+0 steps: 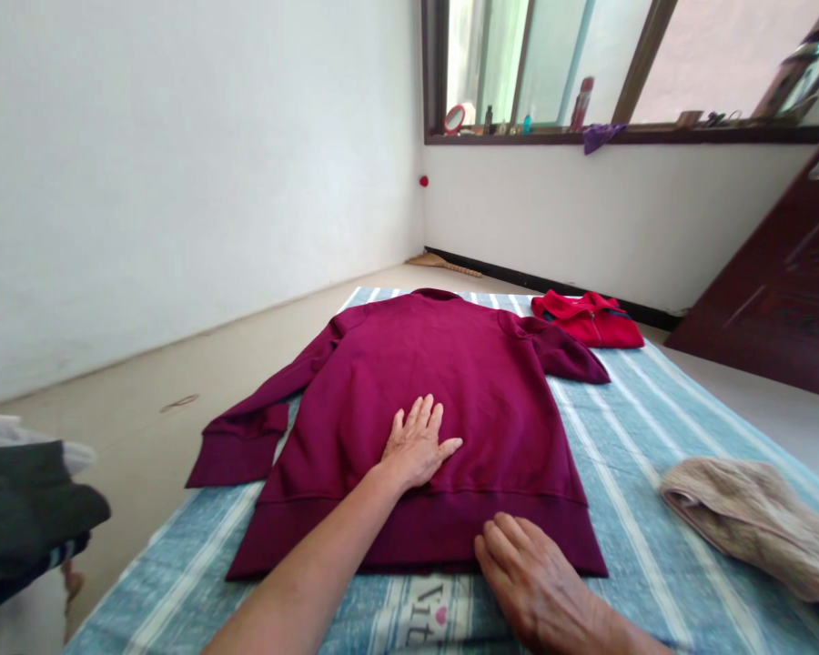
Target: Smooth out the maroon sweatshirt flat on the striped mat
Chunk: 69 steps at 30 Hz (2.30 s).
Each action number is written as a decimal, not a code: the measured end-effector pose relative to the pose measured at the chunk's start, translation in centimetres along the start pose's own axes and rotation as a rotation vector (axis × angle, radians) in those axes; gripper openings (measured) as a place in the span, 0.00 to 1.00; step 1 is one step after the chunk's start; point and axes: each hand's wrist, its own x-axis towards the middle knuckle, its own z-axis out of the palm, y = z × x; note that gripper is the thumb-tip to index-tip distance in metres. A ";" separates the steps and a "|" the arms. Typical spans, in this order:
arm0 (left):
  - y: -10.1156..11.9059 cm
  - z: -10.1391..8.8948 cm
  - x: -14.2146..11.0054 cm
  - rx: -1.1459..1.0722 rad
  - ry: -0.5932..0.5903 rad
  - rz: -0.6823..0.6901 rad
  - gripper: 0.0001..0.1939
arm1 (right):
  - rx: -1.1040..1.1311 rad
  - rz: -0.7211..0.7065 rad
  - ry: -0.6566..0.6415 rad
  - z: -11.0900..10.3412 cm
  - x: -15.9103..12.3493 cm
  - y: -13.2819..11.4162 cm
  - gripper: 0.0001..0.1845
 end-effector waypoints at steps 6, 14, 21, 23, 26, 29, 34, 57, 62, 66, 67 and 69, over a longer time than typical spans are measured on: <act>0.0 0.0 0.0 -0.005 -0.008 0.001 0.39 | 0.032 -0.063 -0.047 -0.1 0.0 0.0 0.07; -0.1 -0.1 -0.1 0.008 0.006 0.004 0.38 | 0.106 -0.057 -0.039 0.5 0.0 0.3 0.07; -0.1 -0.4 -0.2 0.010 0.011 -0.007 0.37 | 0.003 0.435 0.047 -0.5 -0.8 5.0 0.07; -0.1 -0.4 -0.2 0.006 0.009 -0.007 0.37 | -0.149 0.684 -0.015 -0.6 -1.4 7.0 0.10; -0.1 -0.4 -0.2 0.003 0.010 -0.008 0.37 | -0.168 0.972 -0.187 -0.7 -2.0 8.8 0.18; -0.1 -0.4 -0.2 0.009 0.014 -0.009 0.37 | -0.030 1.127 -0.263 -0.6 -1.5 9.1 0.22; -0.2 -0.2 -0.2 0.023 0.031 -0.008 0.37 | 0.043 1.204 -0.341 -0.6 -0.4 9.2 0.22; 0.0 -0.5 -0.2 0.014 0.017 -0.027 0.37 | -0.065 1.090 -0.496 -1.2 0.3 9.8 0.16; -0.1 -0.3 -0.1 0.003 0.026 -0.020 0.38 | -0.133 1.040 -0.533 -1.1 1.0 9.7 0.16; -0.2 -0.2 -0.2 0.002 0.038 -0.013 0.37 | -0.136 1.043 -0.521 -0.7 1.3 9.6 0.14; -0.2 -0.3 -0.2 0.003 0.040 -0.014 0.37 | -0.135 1.043 -0.519 -0.7 1.3 9.6 0.14; -0.2 -0.3 -0.2 0.004 0.039 -0.016 0.37 | -0.137 1.036 -0.518 -0.7 1.1 9.5 0.15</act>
